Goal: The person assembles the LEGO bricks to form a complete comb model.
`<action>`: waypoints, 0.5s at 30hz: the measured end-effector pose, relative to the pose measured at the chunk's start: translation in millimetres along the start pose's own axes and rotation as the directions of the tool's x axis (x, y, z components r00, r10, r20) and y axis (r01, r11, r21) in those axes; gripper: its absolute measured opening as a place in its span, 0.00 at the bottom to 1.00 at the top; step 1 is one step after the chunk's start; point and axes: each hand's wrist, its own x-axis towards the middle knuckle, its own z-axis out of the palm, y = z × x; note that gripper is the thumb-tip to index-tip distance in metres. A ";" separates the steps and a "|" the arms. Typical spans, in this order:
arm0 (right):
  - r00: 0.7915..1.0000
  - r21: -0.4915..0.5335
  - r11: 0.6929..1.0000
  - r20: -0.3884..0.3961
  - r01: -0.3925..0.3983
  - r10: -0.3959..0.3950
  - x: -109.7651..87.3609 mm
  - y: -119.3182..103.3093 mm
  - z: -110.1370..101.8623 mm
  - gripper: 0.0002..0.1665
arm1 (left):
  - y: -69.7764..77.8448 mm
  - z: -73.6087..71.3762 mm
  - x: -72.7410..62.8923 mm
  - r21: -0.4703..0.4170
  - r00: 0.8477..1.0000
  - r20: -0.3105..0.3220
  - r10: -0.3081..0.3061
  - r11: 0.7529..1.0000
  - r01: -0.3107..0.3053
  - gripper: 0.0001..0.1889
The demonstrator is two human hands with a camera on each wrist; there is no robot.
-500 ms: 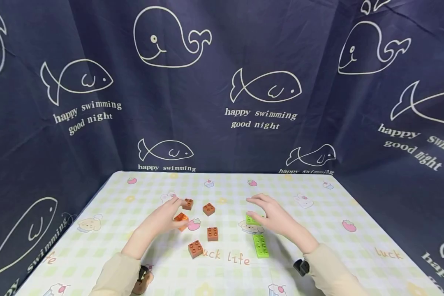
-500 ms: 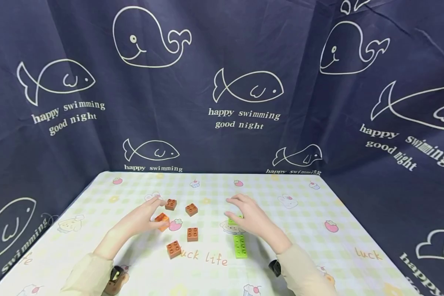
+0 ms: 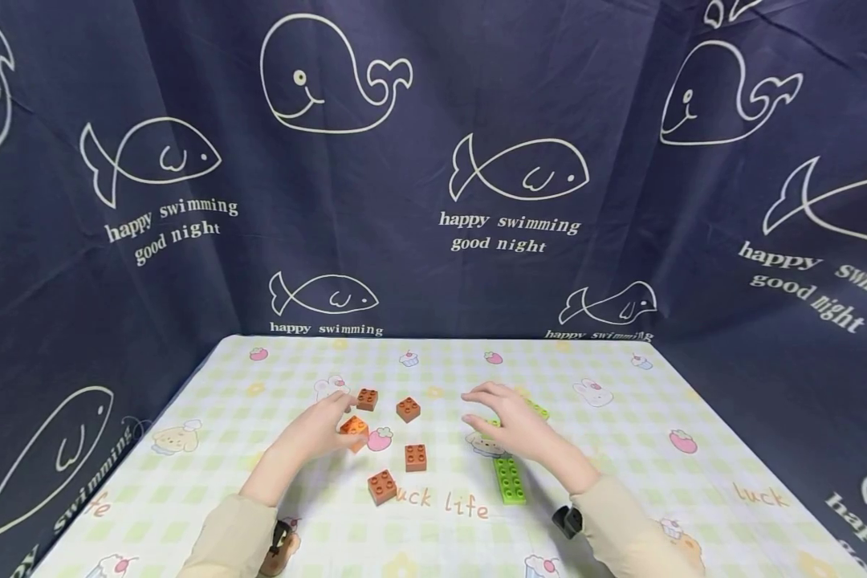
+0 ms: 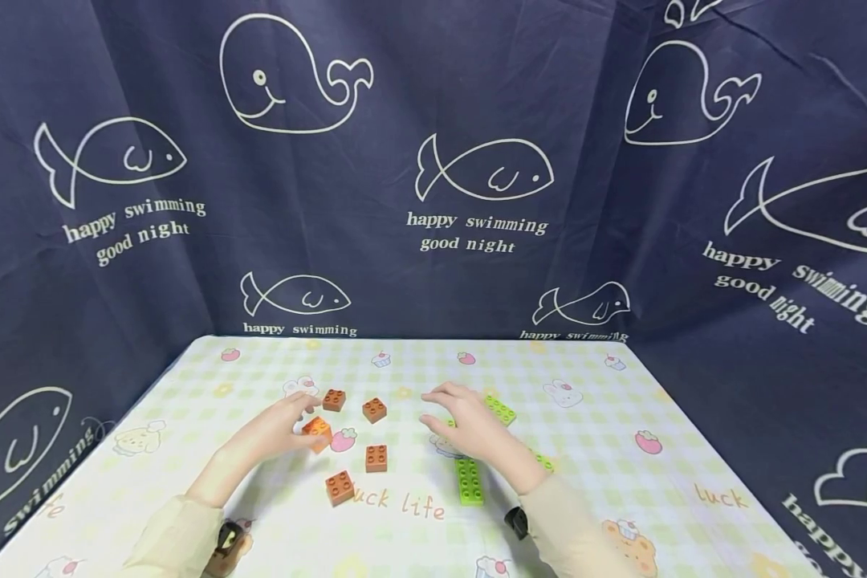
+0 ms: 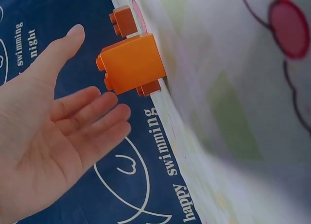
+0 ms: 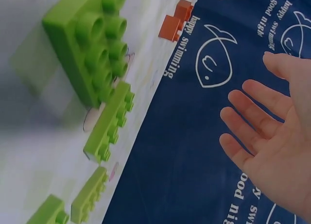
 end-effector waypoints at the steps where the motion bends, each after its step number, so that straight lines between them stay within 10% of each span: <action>1: 1.000 0.005 1.000 0.006 0.000 0.000 0.9 -0.7 2.0 0.21 | -0.4 0.4 0.1 0.005 1.000 -0.003 -0.007 1.000 0.007 0.30; 15: 0.996 0.042 0.999 0.086 0.020 -0.023 10.1 -9.2 27.0 0.20 | -0.8 6.4 2.4 -0.006 0.990 0.052 -0.133 0.991 0.134 0.25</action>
